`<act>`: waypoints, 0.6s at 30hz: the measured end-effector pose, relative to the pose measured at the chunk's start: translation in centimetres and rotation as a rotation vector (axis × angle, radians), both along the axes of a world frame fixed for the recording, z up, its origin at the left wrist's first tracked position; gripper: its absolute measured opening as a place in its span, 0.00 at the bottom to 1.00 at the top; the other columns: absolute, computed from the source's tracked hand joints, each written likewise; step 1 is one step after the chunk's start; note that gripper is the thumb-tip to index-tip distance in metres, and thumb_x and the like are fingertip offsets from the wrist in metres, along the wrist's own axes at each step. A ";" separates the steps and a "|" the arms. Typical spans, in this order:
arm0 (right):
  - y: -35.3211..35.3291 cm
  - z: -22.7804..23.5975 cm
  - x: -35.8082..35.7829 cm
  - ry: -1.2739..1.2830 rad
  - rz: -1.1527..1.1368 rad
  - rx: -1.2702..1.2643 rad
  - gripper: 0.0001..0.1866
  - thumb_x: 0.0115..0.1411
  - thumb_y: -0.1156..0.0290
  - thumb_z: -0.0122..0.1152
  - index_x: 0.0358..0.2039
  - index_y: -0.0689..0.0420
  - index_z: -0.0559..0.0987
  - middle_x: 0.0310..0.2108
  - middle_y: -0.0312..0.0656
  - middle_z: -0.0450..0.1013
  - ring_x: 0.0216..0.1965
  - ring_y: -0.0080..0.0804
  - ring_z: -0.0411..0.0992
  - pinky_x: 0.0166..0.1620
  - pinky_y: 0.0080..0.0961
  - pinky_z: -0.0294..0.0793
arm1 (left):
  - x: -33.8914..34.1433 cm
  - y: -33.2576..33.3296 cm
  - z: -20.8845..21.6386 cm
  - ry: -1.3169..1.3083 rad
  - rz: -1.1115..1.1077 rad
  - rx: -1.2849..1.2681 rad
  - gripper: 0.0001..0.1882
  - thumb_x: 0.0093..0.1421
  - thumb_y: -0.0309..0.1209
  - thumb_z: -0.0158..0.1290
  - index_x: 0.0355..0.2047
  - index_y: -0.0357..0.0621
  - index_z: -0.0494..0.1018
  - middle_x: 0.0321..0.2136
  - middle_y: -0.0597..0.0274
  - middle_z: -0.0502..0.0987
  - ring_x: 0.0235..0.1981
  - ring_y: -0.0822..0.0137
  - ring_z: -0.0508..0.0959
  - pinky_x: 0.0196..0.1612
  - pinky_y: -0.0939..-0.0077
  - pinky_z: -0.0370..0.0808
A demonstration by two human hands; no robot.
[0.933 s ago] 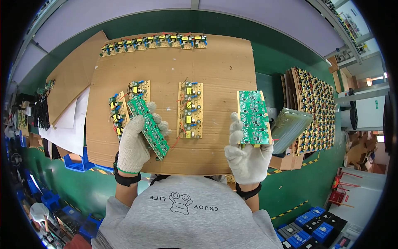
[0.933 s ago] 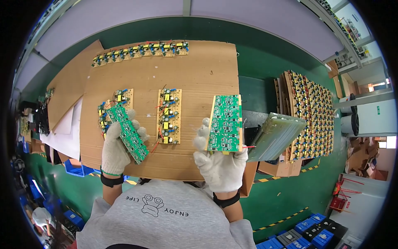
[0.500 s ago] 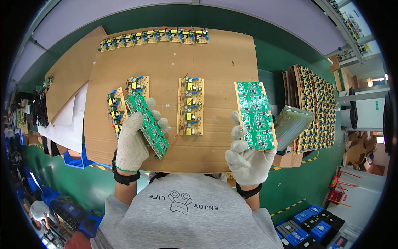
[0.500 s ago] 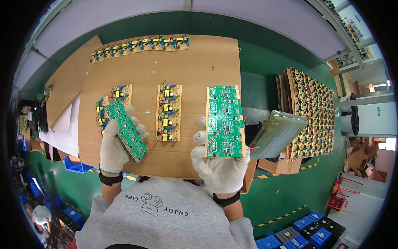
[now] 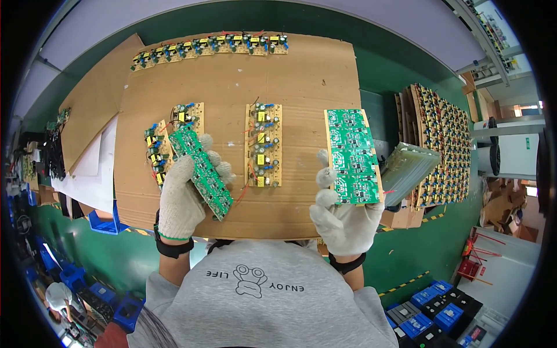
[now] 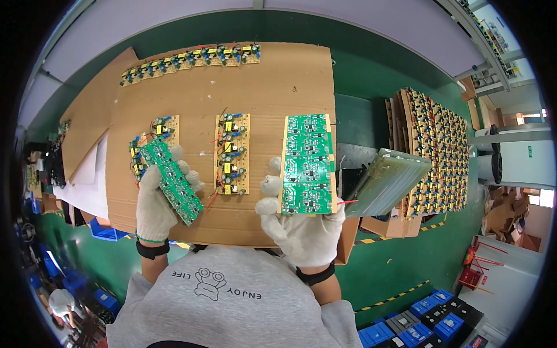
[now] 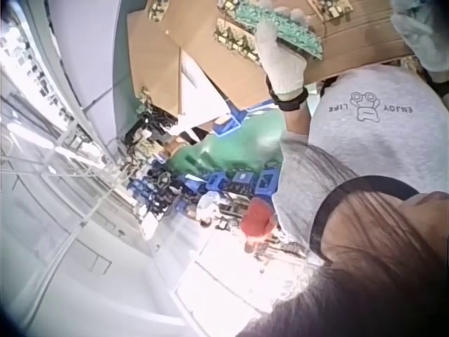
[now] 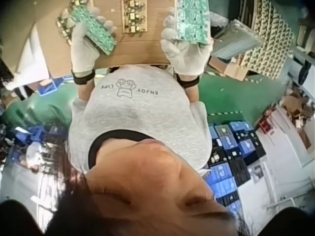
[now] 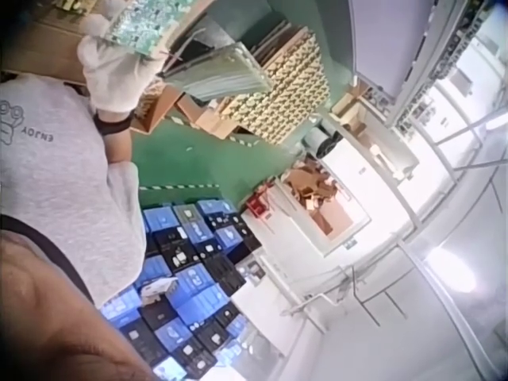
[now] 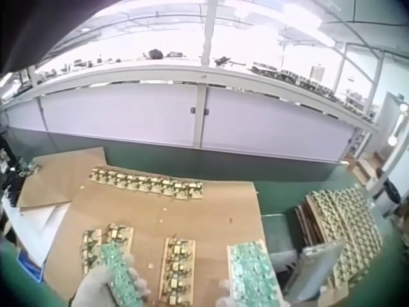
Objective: The person picks up circuit boards from a blue bin, turns them over, and places them on a cardboard sheet. They then pick up small electronic components from a container, press them into the circuit boards, and arrange the finished boards in a row.
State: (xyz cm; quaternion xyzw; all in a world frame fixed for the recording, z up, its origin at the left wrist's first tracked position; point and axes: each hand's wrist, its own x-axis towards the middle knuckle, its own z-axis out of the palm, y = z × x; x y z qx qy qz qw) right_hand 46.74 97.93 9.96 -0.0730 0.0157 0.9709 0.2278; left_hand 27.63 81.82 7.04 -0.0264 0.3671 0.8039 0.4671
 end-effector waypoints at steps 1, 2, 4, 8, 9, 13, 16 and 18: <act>0.1 -0.2 0.0 0.060 0.042 0.046 0.45 0.62 0.48 0.55 0.67 0.64 0.48 0.51 0.47 0.69 0.43 0.30 0.73 0.25 0.19 0.61 | 0.0 0.0 0.0 -0.001 0.000 0.000 0.28 0.61 0.41 0.54 0.57 0.42 0.64 0.37 0.60 0.74 0.39 0.60 0.76 0.47 0.58 0.76; 0.1 -0.3 0.0 0.060 0.041 0.046 0.45 0.62 0.48 0.55 0.67 0.64 0.48 0.51 0.47 0.69 0.43 0.30 0.73 0.25 0.19 0.61 | 0.0 0.1 0.1 0.004 -0.002 -0.002 0.28 0.61 0.41 0.54 0.57 0.41 0.64 0.37 0.60 0.74 0.39 0.60 0.76 0.47 0.58 0.76; -0.2 -0.4 0.0 0.027 -0.021 0.108 0.47 0.59 0.49 0.59 0.66 0.63 0.49 0.51 0.46 0.68 0.42 0.30 0.72 0.26 0.20 0.62 | 0.0 0.1 0.1 0.009 -0.002 -0.005 0.28 0.61 0.41 0.54 0.57 0.41 0.64 0.37 0.60 0.74 0.39 0.60 0.76 0.48 0.58 0.76; -0.1 -0.5 0.2 0.006 -0.046 0.169 0.49 0.55 0.49 0.64 0.66 0.62 0.49 0.52 0.45 0.68 0.43 0.31 0.70 0.28 0.21 0.64 | 0.0 0.1 0.1 0.011 0.002 -0.017 0.27 0.61 0.41 0.53 0.57 0.41 0.64 0.37 0.60 0.74 0.39 0.60 0.76 0.47 0.57 0.76; -0.1 -0.3 0.2 -0.008 -0.051 0.185 0.50 0.54 0.50 0.66 0.66 0.62 0.49 0.52 0.44 0.67 0.44 0.32 0.69 0.30 0.22 0.65 | 0.0 0.1 0.2 0.011 0.008 -0.031 0.27 0.61 0.41 0.53 0.57 0.41 0.64 0.37 0.60 0.74 0.39 0.60 0.77 0.47 0.57 0.76; -0.2 -0.5 0.3 -0.024 -0.081 0.211 0.52 0.52 0.51 0.69 0.67 0.59 0.49 0.54 0.44 0.65 0.48 0.35 0.67 0.36 0.26 0.68 | 0.0 0.2 0.0 0.009 0.007 -0.012 0.27 0.62 0.41 0.53 0.57 0.41 0.64 0.37 0.60 0.74 0.39 0.59 0.77 0.47 0.56 0.76; -0.4 -0.2 0.3 -0.113 -0.120 0.233 0.51 0.51 0.53 0.70 0.66 0.58 0.50 0.55 0.44 0.63 0.52 0.38 0.65 0.40 0.29 0.68 | 0.0 0.1 0.0 0.007 0.010 -0.020 0.26 0.62 0.41 0.53 0.57 0.41 0.64 0.37 0.60 0.74 0.39 0.59 0.77 0.47 0.57 0.76; -0.4 -0.4 0.3 -0.092 -0.139 0.242 0.49 0.51 0.53 0.69 0.65 0.58 0.51 0.55 0.43 0.63 0.53 0.38 0.64 0.42 0.30 0.68 | 0.0 0.1 0.1 0.011 0.010 -0.023 0.26 0.62 0.41 0.53 0.57 0.41 0.64 0.37 0.60 0.74 0.39 0.59 0.77 0.47 0.57 0.77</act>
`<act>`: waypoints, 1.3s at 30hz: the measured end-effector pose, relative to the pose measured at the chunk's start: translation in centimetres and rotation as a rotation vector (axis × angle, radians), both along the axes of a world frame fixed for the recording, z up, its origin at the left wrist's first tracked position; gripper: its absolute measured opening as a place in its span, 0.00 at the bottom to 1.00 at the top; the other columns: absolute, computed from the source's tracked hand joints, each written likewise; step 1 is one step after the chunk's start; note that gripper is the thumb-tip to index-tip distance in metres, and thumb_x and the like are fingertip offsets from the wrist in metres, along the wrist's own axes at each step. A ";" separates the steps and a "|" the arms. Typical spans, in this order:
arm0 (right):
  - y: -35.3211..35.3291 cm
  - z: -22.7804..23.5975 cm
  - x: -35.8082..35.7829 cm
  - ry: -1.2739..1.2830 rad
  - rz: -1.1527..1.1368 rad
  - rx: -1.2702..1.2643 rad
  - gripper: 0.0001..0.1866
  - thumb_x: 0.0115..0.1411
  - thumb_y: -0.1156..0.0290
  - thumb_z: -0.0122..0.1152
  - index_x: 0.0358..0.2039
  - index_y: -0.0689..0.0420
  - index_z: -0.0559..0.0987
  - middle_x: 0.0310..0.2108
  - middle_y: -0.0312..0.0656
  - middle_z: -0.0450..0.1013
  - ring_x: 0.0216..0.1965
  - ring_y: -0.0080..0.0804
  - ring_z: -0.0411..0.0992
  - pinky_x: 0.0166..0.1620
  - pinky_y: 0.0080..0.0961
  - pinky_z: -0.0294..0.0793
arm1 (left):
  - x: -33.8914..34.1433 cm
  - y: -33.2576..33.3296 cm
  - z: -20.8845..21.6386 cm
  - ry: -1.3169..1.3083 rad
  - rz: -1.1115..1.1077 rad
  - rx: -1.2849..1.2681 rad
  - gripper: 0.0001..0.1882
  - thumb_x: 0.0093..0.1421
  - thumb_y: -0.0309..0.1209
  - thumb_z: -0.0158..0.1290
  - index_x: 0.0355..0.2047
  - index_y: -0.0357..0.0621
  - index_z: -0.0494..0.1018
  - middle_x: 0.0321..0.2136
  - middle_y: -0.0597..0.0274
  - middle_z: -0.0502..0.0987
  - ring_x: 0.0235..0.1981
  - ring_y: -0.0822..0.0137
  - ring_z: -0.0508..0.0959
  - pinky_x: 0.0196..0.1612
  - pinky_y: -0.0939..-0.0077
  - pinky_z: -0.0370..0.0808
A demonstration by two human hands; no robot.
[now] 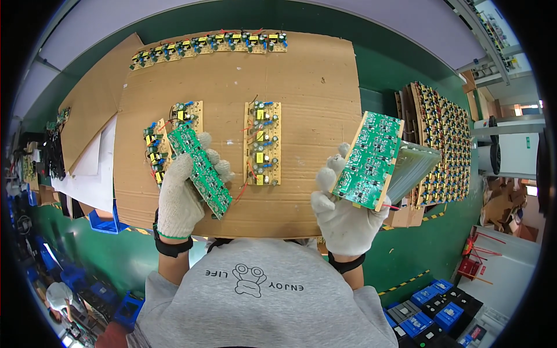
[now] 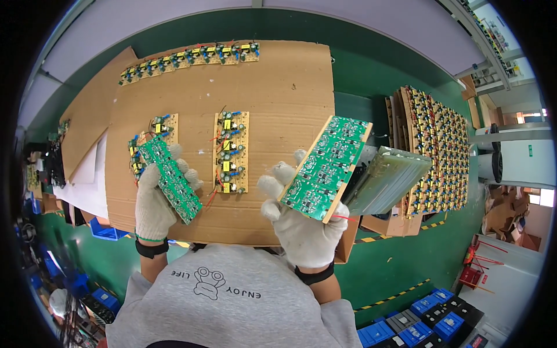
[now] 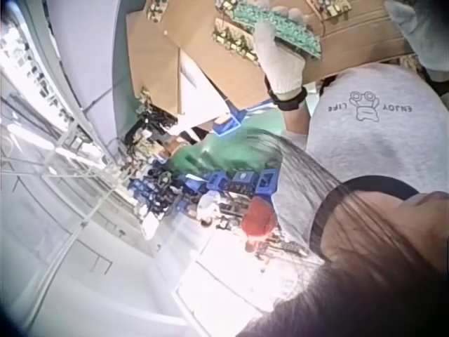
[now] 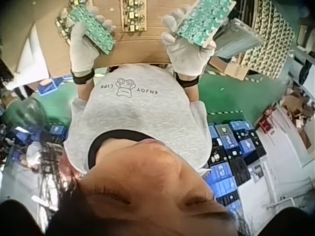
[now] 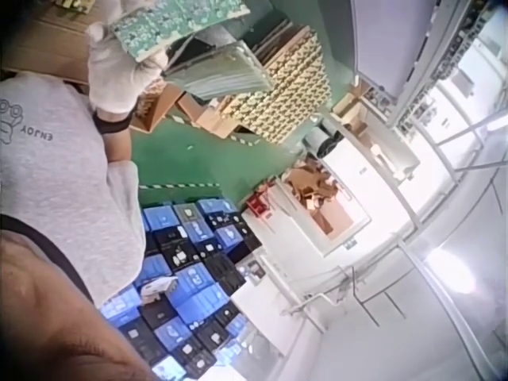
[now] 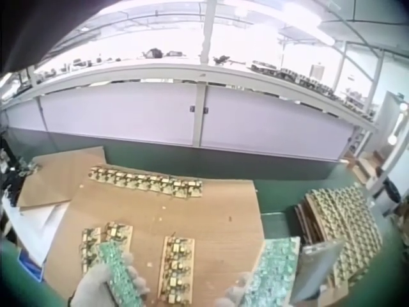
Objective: The person picks up circuit boards from a blue bin, turns them over, and places them on a cardboard sheet. They then pick up small electronic components from a container, press them into the circuit boards, and arrange the finished boards in a row.
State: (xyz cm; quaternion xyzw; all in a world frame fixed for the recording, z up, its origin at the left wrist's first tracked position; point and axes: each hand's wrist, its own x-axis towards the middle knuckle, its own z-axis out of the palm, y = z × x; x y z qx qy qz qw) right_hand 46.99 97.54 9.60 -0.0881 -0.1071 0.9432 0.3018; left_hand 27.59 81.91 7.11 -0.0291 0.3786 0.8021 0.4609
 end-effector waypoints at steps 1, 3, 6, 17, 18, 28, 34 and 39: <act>0.0 -0.1 0.0 0.023 -0.016 0.012 0.48 0.51 0.54 0.69 0.65 0.58 0.52 0.55 0.43 0.62 0.54 0.38 0.63 0.43 0.31 0.68 | 0.0 0.0 0.0 0.000 0.000 0.001 0.26 0.62 0.41 0.53 0.57 0.41 0.64 0.37 0.60 0.74 0.39 0.59 0.77 0.47 0.57 0.77; -0.1 0.2 0.0 -0.019 -0.032 0.032 0.47 0.51 0.55 0.68 0.64 0.57 0.52 0.54 0.42 0.63 0.54 0.39 0.63 0.44 0.32 0.68 | 0.0 0.0 0.0 -0.007 -0.002 0.002 0.27 0.62 0.41 0.53 0.57 0.41 0.64 0.37 0.60 0.74 0.39 0.59 0.77 0.47 0.57 0.77; -0.3 0.7 -0.2 -0.084 -0.059 0.072 0.45 0.52 0.56 0.67 0.64 0.55 0.53 0.53 0.41 0.63 0.55 0.40 0.62 0.45 0.33 0.68 | 0.1 0.0 0.0 0.007 -0.001 0.000 0.27 0.62 0.41 0.53 0.57 0.41 0.64 0.37 0.60 0.74 0.39 0.60 0.77 0.47 0.57 0.77; -0.1 -1.5 0.3 0.045 -0.116 0.189 0.36 0.54 0.61 0.64 0.62 0.52 0.62 0.61 0.48 0.64 0.67 0.52 0.53 0.57 0.49 0.67 | -0.1 -0.1 -0.2 0.002 -0.016 0.021 0.26 0.63 0.41 0.52 0.57 0.41 0.64 0.37 0.61 0.75 0.40 0.60 0.77 0.48 0.58 0.77; -0.1 -1.5 0.2 0.069 -0.120 0.216 0.35 0.55 0.63 0.64 0.62 0.53 0.63 0.61 0.48 0.64 0.67 0.52 0.53 0.58 0.50 0.66 | -0.1 -0.1 -0.2 -0.002 -0.013 0.016 0.26 0.63 0.41 0.52 0.58 0.41 0.64 0.37 0.61 0.75 0.40 0.60 0.77 0.48 0.58 0.77; -0.7 -1.5 0.1 0.036 -0.191 0.245 0.35 0.50 0.71 0.69 0.60 0.52 0.66 0.61 0.45 0.64 0.68 0.52 0.50 0.61 0.53 0.65 | 0.0 -0.2 0.0 0.011 -0.003 -0.038 0.26 0.63 0.41 0.51 0.58 0.42 0.65 0.37 0.62 0.74 0.39 0.61 0.77 0.48 0.58 0.76; -1.0 -1.7 0.2 -0.001 -0.214 0.299 0.37 0.51 0.70 0.69 0.61 0.51 0.63 0.62 0.45 0.62 0.69 0.51 0.47 0.63 0.52 0.64 | 0.0 -0.3 -0.2 0.015 -0.006 -0.031 0.25 0.63 0.42 0.51 0.57 0.44 0.66 0.38 0.62 0.74 0.40 0.61 0.77 0.47 0.58 0.77; -0.8 -2.2 0.1 -0.008 -0.233 0.354 0.38 0.50 0.71 0.69 0.61 0.48 0.62 0.62 0.44 0.62 0.70 0.51 0.46 0.63 0.52 0.63 | 0.0 -0.2 -0.4 0.010 -0.009 -0.034 0.25 0.63 0.42 0.51 0.57 0.44 0.66 0.38 0.61 0.74 0.40 0.61 0.77 0.47 0.57 0.77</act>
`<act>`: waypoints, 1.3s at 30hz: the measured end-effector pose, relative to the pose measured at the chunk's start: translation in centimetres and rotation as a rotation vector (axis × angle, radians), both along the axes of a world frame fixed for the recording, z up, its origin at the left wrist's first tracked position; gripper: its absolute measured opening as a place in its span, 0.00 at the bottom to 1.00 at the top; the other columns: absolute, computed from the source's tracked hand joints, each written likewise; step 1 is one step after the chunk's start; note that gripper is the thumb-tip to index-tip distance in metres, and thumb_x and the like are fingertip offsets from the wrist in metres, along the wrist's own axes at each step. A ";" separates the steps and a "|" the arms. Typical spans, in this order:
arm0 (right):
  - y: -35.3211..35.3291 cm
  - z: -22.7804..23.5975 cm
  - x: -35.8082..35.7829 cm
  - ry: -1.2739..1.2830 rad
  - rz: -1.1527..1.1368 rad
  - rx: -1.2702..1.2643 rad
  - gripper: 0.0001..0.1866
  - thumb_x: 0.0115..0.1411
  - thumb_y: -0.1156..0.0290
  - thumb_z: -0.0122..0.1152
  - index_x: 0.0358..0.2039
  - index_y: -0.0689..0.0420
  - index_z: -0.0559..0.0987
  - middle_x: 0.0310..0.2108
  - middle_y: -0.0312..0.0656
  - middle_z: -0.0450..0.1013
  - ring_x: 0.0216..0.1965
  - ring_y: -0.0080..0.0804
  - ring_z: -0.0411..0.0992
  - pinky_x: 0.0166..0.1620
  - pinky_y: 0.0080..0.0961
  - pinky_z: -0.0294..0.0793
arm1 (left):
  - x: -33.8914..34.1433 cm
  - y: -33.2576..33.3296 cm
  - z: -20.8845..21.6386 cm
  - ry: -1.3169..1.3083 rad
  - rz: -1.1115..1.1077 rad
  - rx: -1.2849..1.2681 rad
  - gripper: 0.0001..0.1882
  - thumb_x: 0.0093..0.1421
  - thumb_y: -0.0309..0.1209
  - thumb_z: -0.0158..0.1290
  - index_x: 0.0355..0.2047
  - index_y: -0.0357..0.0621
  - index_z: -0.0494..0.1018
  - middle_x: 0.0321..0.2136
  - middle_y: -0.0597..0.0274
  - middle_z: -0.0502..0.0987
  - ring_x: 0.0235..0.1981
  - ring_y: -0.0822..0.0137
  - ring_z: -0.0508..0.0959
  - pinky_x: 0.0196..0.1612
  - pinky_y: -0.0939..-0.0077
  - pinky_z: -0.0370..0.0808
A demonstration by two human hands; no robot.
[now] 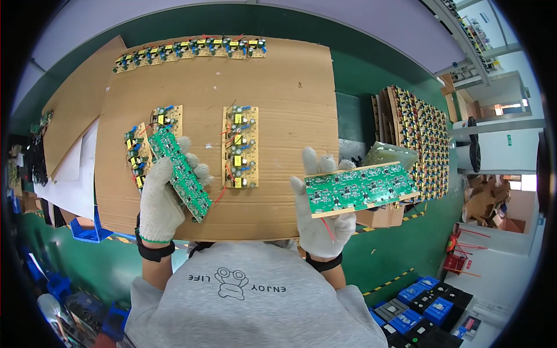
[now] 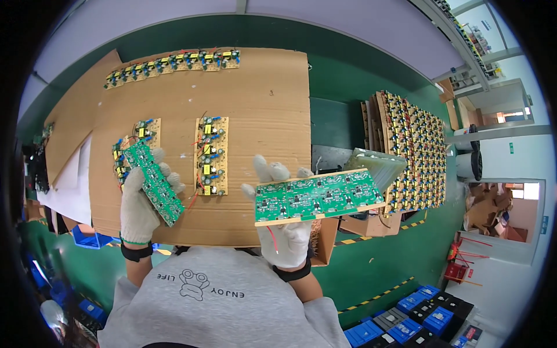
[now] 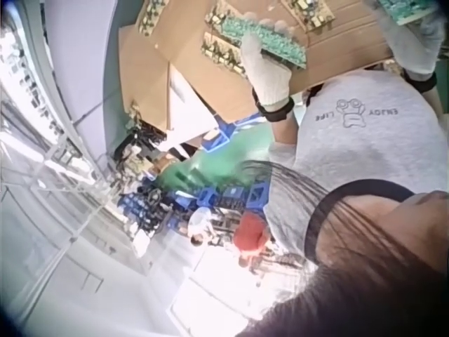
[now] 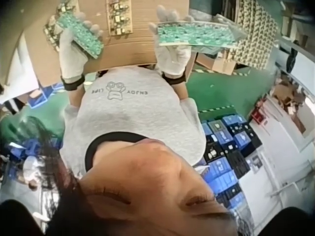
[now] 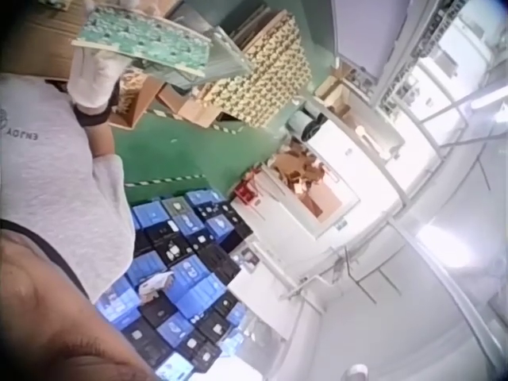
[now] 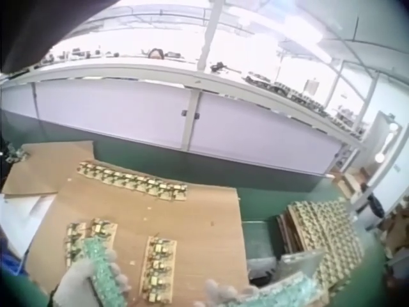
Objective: The person picks up circuit boards from a blue bin, turns them over, and places them on a cardboard sheet. They then pick up small electronic components from a container, press them into the circuit boards, and arrange the finished boards in a row.
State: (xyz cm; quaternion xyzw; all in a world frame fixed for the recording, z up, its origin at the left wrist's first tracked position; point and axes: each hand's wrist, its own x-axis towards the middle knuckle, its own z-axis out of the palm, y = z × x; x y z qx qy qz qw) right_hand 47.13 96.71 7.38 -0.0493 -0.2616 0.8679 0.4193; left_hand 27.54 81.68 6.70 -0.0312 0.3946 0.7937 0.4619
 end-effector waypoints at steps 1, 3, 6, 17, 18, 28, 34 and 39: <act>0.0 0.1 0.0 -0.020 -0.017 0.024 0.39 0.50 0.71 0.70 0.61 0.47 0.63 0.62 0.44 0.62 0.70 0.51 0.46 0.64 0.52 0.63 | 0.0 0.0 0.0 0.002 0.002 0.005 0.25 0.63 0.42 0.51 0.57 0.43 0.65 0.38 0.61 0.74 0.40 0.61 0.77 0.47 0.58 0.77; -0.2 0.2 -0.1 -0.047 -0.038 0.042 0.40 0.49 0.70 0.70 0.62 0.46 0.62 0.63 0.43 0.61 0.70 0.51 0.46 0.64 0.52 0.62 | -0.1 0.1 0.0 0.001 0.000 0.014 0.25 0.63 0.42 0.51 0.57 0.43 0.65 0.38 0.61 0.74 0.40 0.61 0.76 0.47 0.58 0.77; -0.1 0.1 -0.1 -0.082 -0.053 0.082 0.41 0.49 0.68 0.71 0.62 0.44 0.62 0.63 0.43 0.61 0.70 0.52 0.46 0.64 0.53 0.62 | -0.1 0.1 -0.1 0.002 0.001 0.021 0.25 0.63 0.42 0.50 0.57 0.43 0.65 0.38 0.61 0.74 0.40 0.60 0.76 0.47 0.58 0.76; -0.6 0.6 -0.3 -0.183 -0.136 0.070 0.46 0.45 0.68 0.76 0.62 0.43 0.59 0.61 0.47 0.62 0.67 0.58 0.50 0.61 0.56 0.65 | -0.1 -0.1 -0.3 -0.017 0.001 0.039 0.26 0.64 0.42 0.50 0.58 0.43 0.64 0.38 0.62 0.74 0.40 0.60 0.76 0.47 0.57 0.76; -0.6 0.5 -0.2 -0.192 -0.137 0.085 0.46 0.45 0.68 0.76 0.62 0.43 0.59 0.61 0.46 0.62 0.67 0.58 0.51 0.61 0.56 0.65 | -0.1 -0.1 -0.3 -0.016 0.000 0.040 0.26 0.64 0.42 0.50 0.58 0.43 0.64 0.38 0.62 0.74 0.40 0.60 0.76 0.47 0.57 0.76; -0.7 0.1 -0.1 -0.236 -0.137 0.170 0.43 0.48 0.61 0.74 0.62 0.42 0.61 0.62 0.41 0.63 0.68 0.55 0.49 0.62 0.54 0.63 | -0.2 -0.3 -0.6 -0.022 -0.014 0.063 0.26 0.64 0.42 0.51 0.58 0.44 0.65 0.39 0.61 0.75 0.41 0.61 0.77 0.47 0.59 0.77; -0.6 0.2 -0.2 -0.222 -0.132 0.193 0.43 0.48 0.62 0.74 0.62 0.42 0.61 0.62 0.41 0.63 0.68 0.54 0.49 0.62 0.54 0.62 | -0.3 -0.1 -0.6 -0.014 -0.020 0.067 0.25 0.64 0.42 0.51 0.57 0.44 0.66 0.39 0.61 0.75 0.41 0.60 0.77 0.47 0.59 0.77; -0.8 -0.1 -0.2 -0.239 -0.138 0.164 0.43 0.49 0.63 0.74 0.63 0.42 0.61 0.62 0.43 0.63 0.67 0.55 0.52 0.61 0.54 0.64 | -0.2 -0.3 -0.2 0.020 -0.015 0.055 0.25 0.64 0.43 0.51 0.57 0.44 0.66 0.39 0.62 0.75 0.41 0.60 0.77 0.47 0.59 0.77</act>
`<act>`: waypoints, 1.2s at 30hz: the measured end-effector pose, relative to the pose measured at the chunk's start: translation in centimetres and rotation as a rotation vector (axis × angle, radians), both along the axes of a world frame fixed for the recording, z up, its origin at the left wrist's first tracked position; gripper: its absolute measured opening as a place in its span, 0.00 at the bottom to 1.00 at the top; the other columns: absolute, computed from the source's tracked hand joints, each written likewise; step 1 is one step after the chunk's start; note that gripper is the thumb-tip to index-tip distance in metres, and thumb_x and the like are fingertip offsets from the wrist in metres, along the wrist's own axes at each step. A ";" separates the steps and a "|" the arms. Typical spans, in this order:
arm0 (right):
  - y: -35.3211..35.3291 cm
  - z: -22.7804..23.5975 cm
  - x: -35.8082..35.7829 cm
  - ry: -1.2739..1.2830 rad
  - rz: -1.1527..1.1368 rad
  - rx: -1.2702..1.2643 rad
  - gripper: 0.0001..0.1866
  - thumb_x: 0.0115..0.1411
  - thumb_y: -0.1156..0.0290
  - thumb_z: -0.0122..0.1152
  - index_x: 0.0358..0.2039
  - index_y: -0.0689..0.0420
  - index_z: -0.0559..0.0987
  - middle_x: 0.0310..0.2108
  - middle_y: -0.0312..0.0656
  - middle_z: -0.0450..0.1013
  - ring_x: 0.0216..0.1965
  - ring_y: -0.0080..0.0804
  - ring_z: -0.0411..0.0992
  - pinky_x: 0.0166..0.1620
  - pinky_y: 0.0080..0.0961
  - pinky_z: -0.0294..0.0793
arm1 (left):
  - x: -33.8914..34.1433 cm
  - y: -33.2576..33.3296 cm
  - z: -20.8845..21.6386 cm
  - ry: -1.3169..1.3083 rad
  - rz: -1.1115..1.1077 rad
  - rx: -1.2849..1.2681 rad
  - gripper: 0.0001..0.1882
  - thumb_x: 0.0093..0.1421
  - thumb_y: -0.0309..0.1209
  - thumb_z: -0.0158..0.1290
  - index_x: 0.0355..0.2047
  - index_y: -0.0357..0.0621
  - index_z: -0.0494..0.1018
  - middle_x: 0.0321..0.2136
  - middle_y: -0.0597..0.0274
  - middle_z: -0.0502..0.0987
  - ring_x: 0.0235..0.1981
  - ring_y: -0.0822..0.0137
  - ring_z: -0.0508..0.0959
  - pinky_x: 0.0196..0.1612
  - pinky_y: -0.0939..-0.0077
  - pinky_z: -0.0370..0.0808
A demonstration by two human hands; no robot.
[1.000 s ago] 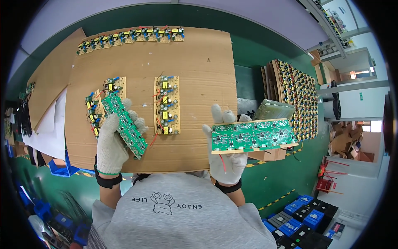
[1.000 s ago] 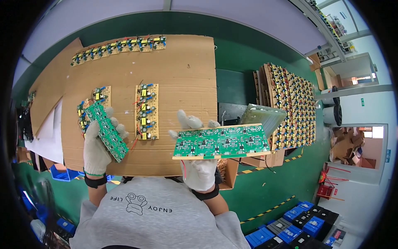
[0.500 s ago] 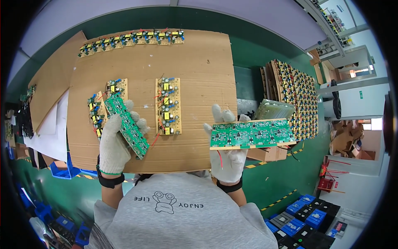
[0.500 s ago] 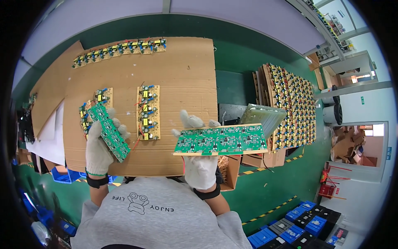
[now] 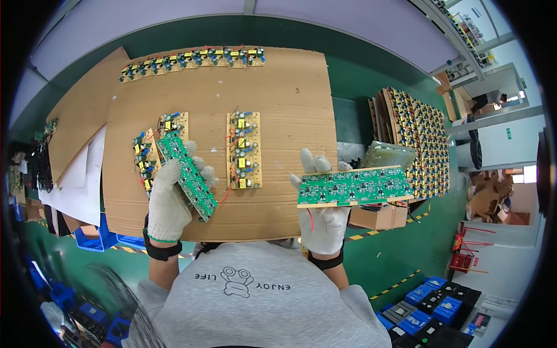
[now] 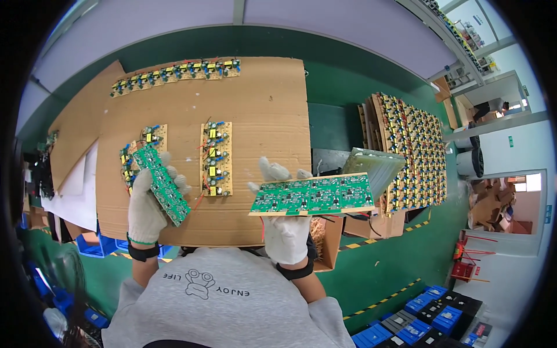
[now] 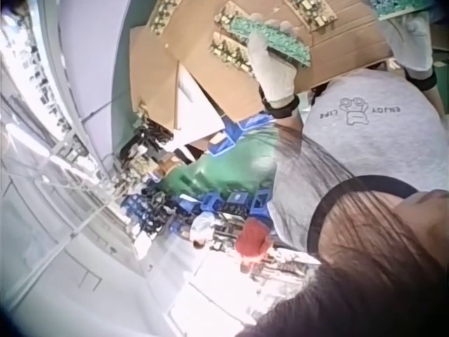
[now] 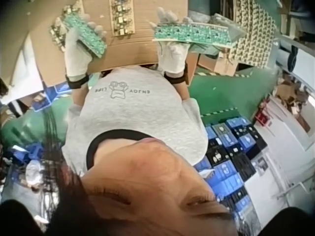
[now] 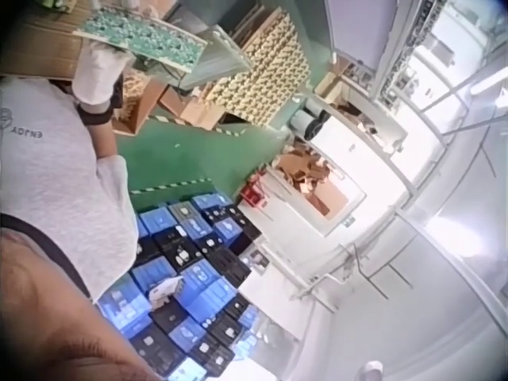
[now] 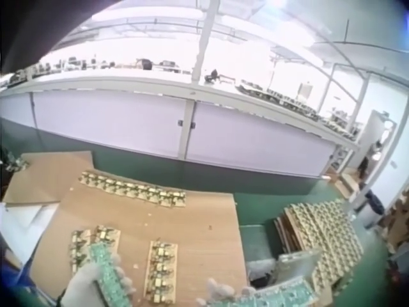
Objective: The person picks up circuit boards from a blue bin, turns them over, and places them on a cardboard sheet. They then pick up small electronic components from a container, press them into the circuit boards, and arrange the finished boards in a row.
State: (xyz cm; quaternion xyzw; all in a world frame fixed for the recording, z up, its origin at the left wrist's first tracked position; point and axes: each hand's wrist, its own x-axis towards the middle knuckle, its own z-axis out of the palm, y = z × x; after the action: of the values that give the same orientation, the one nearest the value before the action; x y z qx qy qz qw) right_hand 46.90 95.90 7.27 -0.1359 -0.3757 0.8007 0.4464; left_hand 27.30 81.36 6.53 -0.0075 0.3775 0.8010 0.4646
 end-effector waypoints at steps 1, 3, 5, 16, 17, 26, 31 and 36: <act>-0.1 -0.3 0.0 -0.012 -0.005 -0.020 0.42 0.49 0.63 0.74 0.63 0.43 0.61 0.61 0.45 0.64 0.66 0.55 0.54 0.60 0.54 0.65 | 0.1 -0.1 0.1 -0.049 0.015 0.016 0.25 0.64 0.44 0.50 0.57 0.44 0.66 0.39 0.62 0.75 0.41 0.60 0.77 0.47 0.60 0.76; 0.5 -1.4 1.1 -0.031 0.034 -0.056 0.39 0.52 0.64 0.71 0.62 0.46 0.61 0.59 0.48 0.66 0.61 0.53 0.63 0.56 0.49 0.71 | 0.2 -0.6 0.3 -0.074 0.077 0.013 0.25 0.65 0.45 0.49 0.57 0.44 0.65 0.39 0.62 0.75 0.41 0.61 0.77 0.47 0.60 0.76; 1.8 0.4 1.5 -0.516 -0.066 -0.048 0.35 0.56 0.71 0.64 0.62 0.56 0.60 0.52 0.50 0.71 0.48 0.45 0.75 0.46 0.33 0.77 | 0.0 -0.4 0.1 -0.052 0.014 0.080 0.25 0.66 0.47 0.48 0.56 0.44 0.66 0.38 0.62 0.75 0.40 0.62 0.77 0.48 0.62 0.76; 3.6 0.2 -0.9 -1.587 -0.227 1.246 0.26 0.47 0.66 0.64 0.49 0.53 0.76 0.37 0.50 0.77 0.36 0.50 0.76 0.39 0.40 0.75 | 0.8 -0.3 1.5 -0.083 -0.077 0.367 0.33 0.61 0.58 0.49 0.55 0.46 0.65 0.37 0.65 0.74 0.39 0.66 0.75 0.49 0.67 0.74; 3.8 0.4 -0.7 -1.523 -0.158 1.437 0.24 0.47 0.65 0.65 0.48 0.54 0.77 0.40 0.49 0.76 0.39 0.50 0.75 0.42 0.41 0.73 | 0.9 -0.3 1.7 -0.063 -0.073 0.363 0.33 0.61 0.58 0.49 0.56 0.46 0.65 0.38 0.65 0.74 0.40 0.67 0.75 0.48 0.68 0.73; 6.3 5.3 0.5 -1.182 -0.155 1.292 0.15 0.62 0.66 0.58 0.45 0.63 0.76 0.39 0.48 0.75 0.39 0.36 0.76 0.38 0.28 0.73 | 1.6 1.3 3.2 0.669 -0.256 0.033 0.47 0.50 0.57 0.61 0.61 0.39 0.61 0.43 0.62 0.74 0.43 0.66 0.75 0.49 0.64 0.72; 5.7 7.3 -3.2 -0.899 0.197 0.648 0.22 0.71 0.58 0.42 0.39 0.62 0.80 0.24 0.36 0.75 0.22 0.19 0.72 0.24 0.15 0.67 | 2.3 3.5 6.8 2.066 -0.066 -0.451 0.48 0.41 0.45 0.69 0.60 0.38 0.61 0.39 0.55 0.74 0.40 0.56 0.76 0.46 0.64 0.72; 6.9 5.6 -4.9 -0.942 0.527 0.370 0.24 0.69 0.56 0.46 0.38 0.68 0.78 0.22 0.36 0.73 0.24 0.19 0.68 0.28 0.18 0.66 | 3.4 5.7 6.7 2.281 -0.036 -0.524 0.45 0.37 0.44 0.67 0.56 0.38 0.66 0.34 0.61 0.73 0.35 0.63 0.75 0.40 0.68 0.70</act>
State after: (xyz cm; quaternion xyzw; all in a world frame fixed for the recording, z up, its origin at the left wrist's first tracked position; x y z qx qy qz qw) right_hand 41.95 102.78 12.89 -0.2995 -0.6894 0.6587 0.0322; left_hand 30.72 87.06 13.24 0.6255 0.7293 0.2347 -0.1477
